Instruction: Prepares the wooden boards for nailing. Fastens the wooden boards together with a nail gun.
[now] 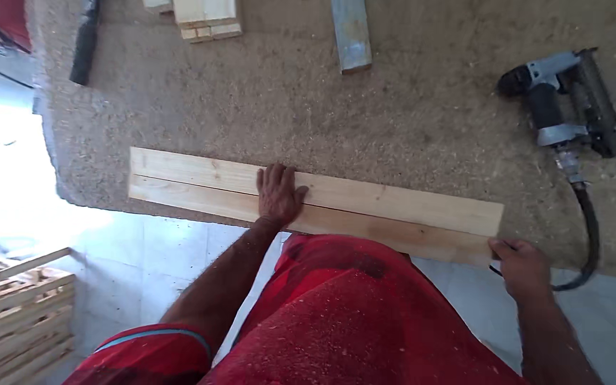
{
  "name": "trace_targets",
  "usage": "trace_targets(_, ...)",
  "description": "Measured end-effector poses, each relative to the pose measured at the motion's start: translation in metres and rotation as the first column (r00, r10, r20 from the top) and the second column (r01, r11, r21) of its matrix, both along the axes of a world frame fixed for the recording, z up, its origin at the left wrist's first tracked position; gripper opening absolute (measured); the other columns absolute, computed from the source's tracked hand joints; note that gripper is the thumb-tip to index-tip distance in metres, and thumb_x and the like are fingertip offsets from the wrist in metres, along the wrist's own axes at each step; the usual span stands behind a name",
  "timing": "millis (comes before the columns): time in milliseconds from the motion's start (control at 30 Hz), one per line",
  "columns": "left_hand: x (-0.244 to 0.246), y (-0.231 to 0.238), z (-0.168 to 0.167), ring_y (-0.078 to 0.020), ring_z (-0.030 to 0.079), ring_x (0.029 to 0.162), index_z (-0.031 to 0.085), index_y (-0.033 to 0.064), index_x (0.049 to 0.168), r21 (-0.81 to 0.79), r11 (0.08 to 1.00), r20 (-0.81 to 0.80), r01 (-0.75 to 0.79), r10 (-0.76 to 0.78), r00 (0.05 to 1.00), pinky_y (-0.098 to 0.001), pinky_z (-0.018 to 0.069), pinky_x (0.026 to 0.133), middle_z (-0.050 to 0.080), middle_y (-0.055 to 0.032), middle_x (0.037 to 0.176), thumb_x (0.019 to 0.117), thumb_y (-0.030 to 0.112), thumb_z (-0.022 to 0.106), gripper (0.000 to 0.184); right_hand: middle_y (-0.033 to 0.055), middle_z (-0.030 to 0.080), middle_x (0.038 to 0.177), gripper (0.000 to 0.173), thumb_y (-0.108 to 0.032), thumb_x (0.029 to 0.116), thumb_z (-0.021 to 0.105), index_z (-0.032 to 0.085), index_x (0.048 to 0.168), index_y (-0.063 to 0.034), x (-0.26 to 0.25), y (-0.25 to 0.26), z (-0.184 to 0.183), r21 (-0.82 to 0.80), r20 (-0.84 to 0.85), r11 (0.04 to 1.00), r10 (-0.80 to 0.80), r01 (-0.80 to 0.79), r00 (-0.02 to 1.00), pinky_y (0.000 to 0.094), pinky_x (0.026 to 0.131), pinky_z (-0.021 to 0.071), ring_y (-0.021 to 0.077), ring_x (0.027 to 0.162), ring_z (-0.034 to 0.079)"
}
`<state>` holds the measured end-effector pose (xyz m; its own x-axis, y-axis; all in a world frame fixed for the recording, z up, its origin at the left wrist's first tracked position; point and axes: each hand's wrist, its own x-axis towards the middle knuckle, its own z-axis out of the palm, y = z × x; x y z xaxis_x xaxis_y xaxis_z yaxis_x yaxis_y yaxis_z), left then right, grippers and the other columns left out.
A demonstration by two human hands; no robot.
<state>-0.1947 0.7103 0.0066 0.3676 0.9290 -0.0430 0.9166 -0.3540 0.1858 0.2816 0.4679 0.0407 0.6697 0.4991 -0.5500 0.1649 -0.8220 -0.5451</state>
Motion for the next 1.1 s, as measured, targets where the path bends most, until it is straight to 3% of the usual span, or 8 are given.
trace_targets(167, -0.016, 0.041, 0.029, -0.0331, 0.054, 0.131, 0.063, 0.0177, 0.135, -0.265, 0.936, -0.055, 0.231, -0.254, 0.966, -0.0550, 0.0365, 0.116, 0.062, -0.0124, 0.134, 0.0713, 0.079, 0.072, 0.089, 0.0372, 0.060, 0.124, 0.061, -0.047, 0.1076, 0.048, 0.058, 0.131, 0.0081, -0.026, 0.045, 0.026, -0.071, 0.159, 0.995, 0.082, -0.071, 0.984, 0.0715, 0.098, 0.0430, 0.0509, 0.116, 0.059)
trace_targets(300, 0.000, 0.081, 0.061, -0.0313, 0.064, 0.115, 0.071, 0.0153, 0.120, -0.513, 0.763, -0.015, 0.394, -0.467, 0.884, -0.0540, 0.0548, 0.093, 0.067, -0.0106, 0.119, 0.0807, 0.057, 0.080, 0.058, 0.0395, 0.058, 0.127, 0.091, -0.071, 0.1015, 0.037, 0.058, 0.126, 0.0148, -0.027, 0.075, 0.029, -0.082, 0.196, 0.995, -0.035, 0.052, 0.980, 0.0695, 0.103, 0.0413, 0.0499, 0.122, 0.057)
trace_targets(400, 0.005, 0.074, 0.079, -0.0288, 0.067, 0.099, 0.071, 0.0096, 0.093, -0.332, 0.799, 0.044, 0.501, -0.518, 0.854, -0.0487, 0.0582, 0.082, 0.068, -0.0090, 0.099, 0.0915, 0.040, 0.075, 0.030, 0.0260, 0.063, 0.123, 0.072, -0.059, 0.1004, 0.053, 0.059, 0.129, 0.0069, -0.008, 0.071, 0.021, 0.064, 0.140, 0.988, -0.150, 0.142, 0.979, 0.0518, 0.095, 0.0525, 0.0302, 0.107, 0.064)
trace_targets(500, 0.003, 0.058, 0.067, -0.0308, 0.066, 0.104, 0.071, 0.0113, 0.087, -0.037, 0.879, 0.112, 0.475, -0.469, 0.876, -0.0485, 0.0552, 0.091, 0.068, -0.0099, 0.097, 0.0866, 0.025, 0.077, 0.015, 0.0220, 0.063, 0.121, 0.045, -0.029, 0.0981, 0.066, 0.061, 0.128, 0.0047, -0.006, 0.059, 0.018, 0.288, 0.124, 0.954, -0.125, 0.085, 0.984, 0.0424, 0.095, 0.0531, 0.0217, 0.104, 0.062)
trace_targets(600, 0.000, 0.043, 0.042, -0.0358, 0.042, 0.144, 0.073, 0.0162, 0.099, -0.131, 0.918, 0.126, 0.375, -0.360, 0.924, -0.0545, 0.0360, 0.119, 0.056, -0.0134, 0.144, 0.0828, 0.059, 0.077, 0.046, 0.0276, 0.052, 0.146, 0.059, -0.032, 0.0962, 0.069, 0.053, 0.141, 0.0029, -0.017, 0.050, 0.007, 0.168, 0.267, 0.984, 0.016, -0.063, 0.964, 0.0530, 0.114, 0.0426, 0.0361, 0.136, 0.051)
trace_targets(700, -0.009, 0.032, 0.021, -0.0350, 0.033, 0.152, 0.066, 0.0116, 0.123, -0.156, 0.941, 0.058, 0.299, -0.293, 0.954, -0.0578, 0.0233, 0.125, 0.047, -0.0141, 0.157, 0.0850, 0.082, 0.054, 0.081, 0.0320, 0.023, 0.164, 0.078, -0.051, 0.1001, 0.058, 0.043, 0.149, 0.0069, -0.022, 0.039, -0.012, -0.036, 0.365, 0.988, 0.155, -0.152, 0.918, 0.0627, 0.123, 0.0251, 0.0475, 0.153, 0.023)
trace_targets(833, -0.010, 0.018, 0.013, -0.0340, 0.034, 0.152, 0.048, 0.0145, 0.152, -0.133, 0.984, -0.050, 0.123, -0.130, 0.990, -0.0635, 0.0227, 0.122, 0.049, -0.0104, 0.156, 0.0960, 0.076, 0.037, 0.084, 0.0326, 0.035, 0.157, 0.069, -0.048, 0.0977, 0.061, 0.055, 0.139, 0.0064, -0.022, 0.033, -0.014, -0.074, 0.431, 0.987, 0.162, -0.144, 0.888, 0.0606, 0.121, 0.0296, 0.0468, 0.148, 0.032)
trace_targets(1100, -0.022, -0.004, -0.002, -0.0272, 0.035, 0.151, 0.051, 0.0232, 0.151, -0.030, 0.996, -0.010, 0.087, -0.088, 0.996, -0.0586, 0.0218, 0.124, 0.051, -0.0040, 0.155, 0.1031, 0.061, 0.038, 0.063, 0.0388, 0.051, 0.137, 0.066, -0.046, 0.1005, 0.061, 0.052, 0.142, 0.0047, -0.021, 0.025, -0.003, -0.158, 0.358, 0.966, 0.249, -0.205, 0.900, 0.0718, 0.106, 0.0380, 0.0554, 0.129, 0.049)
